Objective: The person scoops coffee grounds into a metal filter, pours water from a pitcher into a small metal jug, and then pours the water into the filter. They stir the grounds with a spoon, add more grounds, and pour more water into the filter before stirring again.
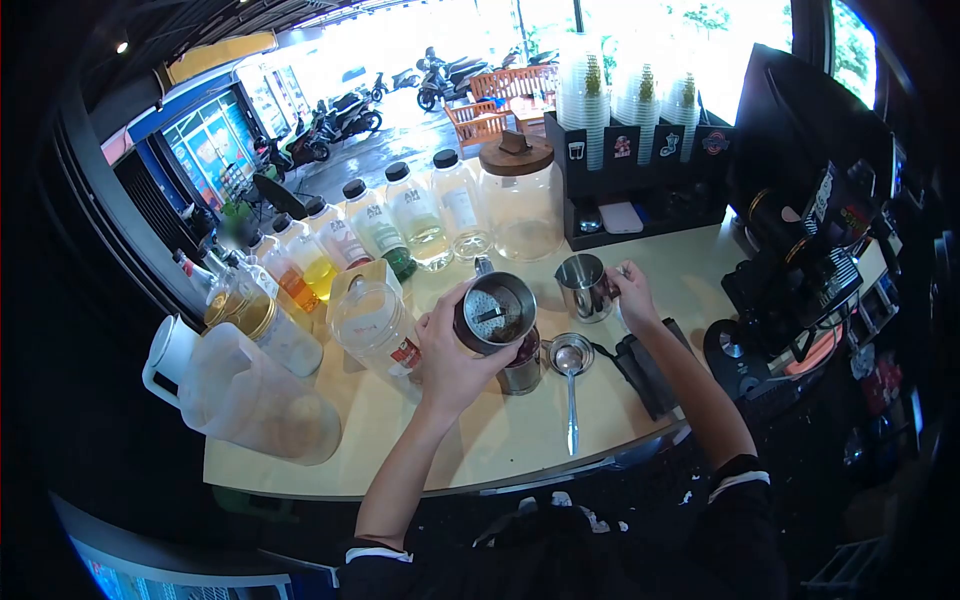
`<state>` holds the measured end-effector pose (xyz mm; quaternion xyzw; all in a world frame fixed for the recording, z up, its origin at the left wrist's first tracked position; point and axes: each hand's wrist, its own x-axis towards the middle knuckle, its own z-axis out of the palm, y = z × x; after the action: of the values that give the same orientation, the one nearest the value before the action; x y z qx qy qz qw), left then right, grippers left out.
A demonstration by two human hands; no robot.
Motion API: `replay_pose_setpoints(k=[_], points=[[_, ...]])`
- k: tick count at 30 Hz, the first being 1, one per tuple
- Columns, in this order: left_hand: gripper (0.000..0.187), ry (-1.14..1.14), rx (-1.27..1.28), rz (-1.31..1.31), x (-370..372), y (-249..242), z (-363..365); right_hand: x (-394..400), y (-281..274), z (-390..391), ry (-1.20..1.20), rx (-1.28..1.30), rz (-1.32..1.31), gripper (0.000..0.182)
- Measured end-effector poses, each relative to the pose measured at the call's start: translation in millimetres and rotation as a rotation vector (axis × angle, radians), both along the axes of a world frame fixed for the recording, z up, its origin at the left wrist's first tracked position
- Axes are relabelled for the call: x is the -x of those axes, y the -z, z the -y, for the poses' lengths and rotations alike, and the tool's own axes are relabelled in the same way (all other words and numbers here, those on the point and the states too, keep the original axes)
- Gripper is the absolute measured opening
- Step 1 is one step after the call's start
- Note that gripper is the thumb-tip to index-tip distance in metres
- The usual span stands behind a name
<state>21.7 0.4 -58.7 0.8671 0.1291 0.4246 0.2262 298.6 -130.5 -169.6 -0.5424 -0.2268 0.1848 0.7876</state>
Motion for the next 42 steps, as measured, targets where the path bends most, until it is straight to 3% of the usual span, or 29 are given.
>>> replay_pose_setpoints(k=[6, 8, 9, 11, 13, 15, 18, 25, 27, 29, 31, 35, 37, 42], points=[[0.074, -0.002, 0.023, 0.030, -2, 4, -3, -18, 43, 0, 0.039, 0.111, 0.161, 0.013], [0.074, 0.007, 0.029, 0.037, -2, 4, -3, -6, 26, 8, 0.432, 0.479, 0.740, 0.014], [0.074, 0.022, 0.042, 0.045, -2, 4, -4, 6, 14, 15, 0.429, 0.479, 0.742, 0.014], [0.074, 0.033, 0.055, 0.055, -1, 2, -4, 55, -37, 37, 0.279, 0.422, 0.920, 0.018], [0.074, 0.017, 0.043, 0.037, -1, 2, -4, 85, -39, 58, -0.277, 0.646, 1.008, 0.020], [0.074, 0.016, 0.047, 0.040, -1, 3, -4, 123, -41, 66, -0.561, 0.889, 1.216, 0.019], [0.074, 0.007, 0.031, 0.029, -1, 4, -3, 140, -26, 69, -0.602, 0.844, 1.453, 0.015], [0.074, 0.030, 0.035, 0.036, -4, 6, -4, 134, -18, 75, -0.532, 0.687, 1.459, 0.015], [0.075, 0.042, 0.047, 0.031, -4, 9, -6, 130, -34, 81, -0.315, 0.516, 1.349, 0.014], [0.076, 0.048, 0.060, 0.026, -3, 9, -7, 126, -50, 88, -0.292, 0.570, 1.216, 0.014], [0.078, 0.079, 0.012, 0.047, -3, 7, -8, 126, -75, 96, -0.026, 0.416, 0.956, 0.016], [0.080, 0.131, 0.004, 0.058, -3, 11, -12, 128, -124, 106, -0.022, 0.142, 0.852, 0.017], [0.082, 0.173, 0.024, 0.078, -4, 12, -11, 139, -148, 101, -0.084, 0.077, 1.133, 0.022], [0.083, 0.197, -0.008, 0.093, -3, 11, -6, 148, -161, 70, -0.253, 0.280, 1.456, 0.034]])
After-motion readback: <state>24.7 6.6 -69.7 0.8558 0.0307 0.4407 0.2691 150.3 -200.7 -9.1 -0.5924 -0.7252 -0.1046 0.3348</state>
